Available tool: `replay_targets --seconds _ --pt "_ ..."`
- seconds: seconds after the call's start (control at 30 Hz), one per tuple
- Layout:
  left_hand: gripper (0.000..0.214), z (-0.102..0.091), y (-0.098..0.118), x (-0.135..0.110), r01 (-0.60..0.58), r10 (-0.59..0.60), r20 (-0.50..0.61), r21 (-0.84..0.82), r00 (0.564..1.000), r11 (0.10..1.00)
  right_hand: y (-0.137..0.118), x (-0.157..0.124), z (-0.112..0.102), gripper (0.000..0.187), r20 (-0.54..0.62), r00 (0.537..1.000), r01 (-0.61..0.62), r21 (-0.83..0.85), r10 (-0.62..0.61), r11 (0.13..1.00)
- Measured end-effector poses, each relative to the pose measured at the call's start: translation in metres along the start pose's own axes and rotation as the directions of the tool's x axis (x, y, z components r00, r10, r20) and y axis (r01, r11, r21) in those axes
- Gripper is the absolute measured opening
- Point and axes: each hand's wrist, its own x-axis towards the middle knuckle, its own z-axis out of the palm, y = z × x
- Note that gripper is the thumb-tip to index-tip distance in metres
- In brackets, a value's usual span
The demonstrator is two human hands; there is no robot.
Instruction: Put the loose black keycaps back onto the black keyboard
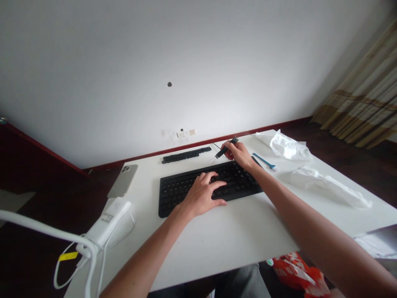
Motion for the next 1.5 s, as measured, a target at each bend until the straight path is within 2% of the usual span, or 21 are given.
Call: replay_targets --seconds 0.1,0.27,0.5,0.8,1.03,1.2,1.37,1.5 --pt "0.061 -0.0006 0.0009 0.0000 0.000 0.000 0.000 0.002 1.000 1.000 -0.0014 0.0000 -0.0035 0.041 -0.021 1.000 0.009 -0.085 -0.011 0.996" --pt "0.060 -0.0021 0.0008 -0.0014 -0.013 0.013 -0.006 0.023 1.000 1.000 -0.0067 -0.0019 -0.0071 0.034 0.046 0.998 -0.027 -0.264 0.040 0.964" --pt "0.061 -0.0055 0.0030 -0.0031 -0.042 0.040 0.020 0.093 0.999 0.995 -0.0071 -0.0011 -0.0061 0.030 -0.008 0.996 -0.087 -0.380 0.091 0.921" --pt "0.059 -0.0058 0.0028 -0.0016 -0.031 0.029 0.047 0.050 0.998 0.998 -0.0038 -0.0008 -0.0026 0.030 -0.001 0.994 -0.099 -0.412 0.108 0.906" --pt "0.057 -0.0047 0.0025 -0.0013 -0.030 0.028 0.045 0.031 0.999 0.999 -0.0029 -0.0021 -0.0017 0.029 -0.033 0.998 -0.065 -0.444 0.056 0.894" --pt "0.056 -0.0053 0.0028 -0.0013 -0.024 0.022 0.050 0.032 0.998 0.999 -0.0050 -0.0024 -0.0019 0.028 -0.002 0.996 -0.078 -0.414 0.085 0.907" --pt "0.056 -0.0048 0.0030 -0.0023 -0.034 0.032 0.043 0.054 0.999 0.998 -0.0087 -0.0032 -0.0040 0.030 0.093 0.980 -0.123 -0.406 0.175 0.906" --pt "0.056 -0.0058 0.0012 -0.0027 -0.055 0.052 0.037 0.087 0.998 0.995 -0.0090 -0.0036 -0.0052 0.029 0.139 0.975 -0.106 -0.386 0.172 0.916"
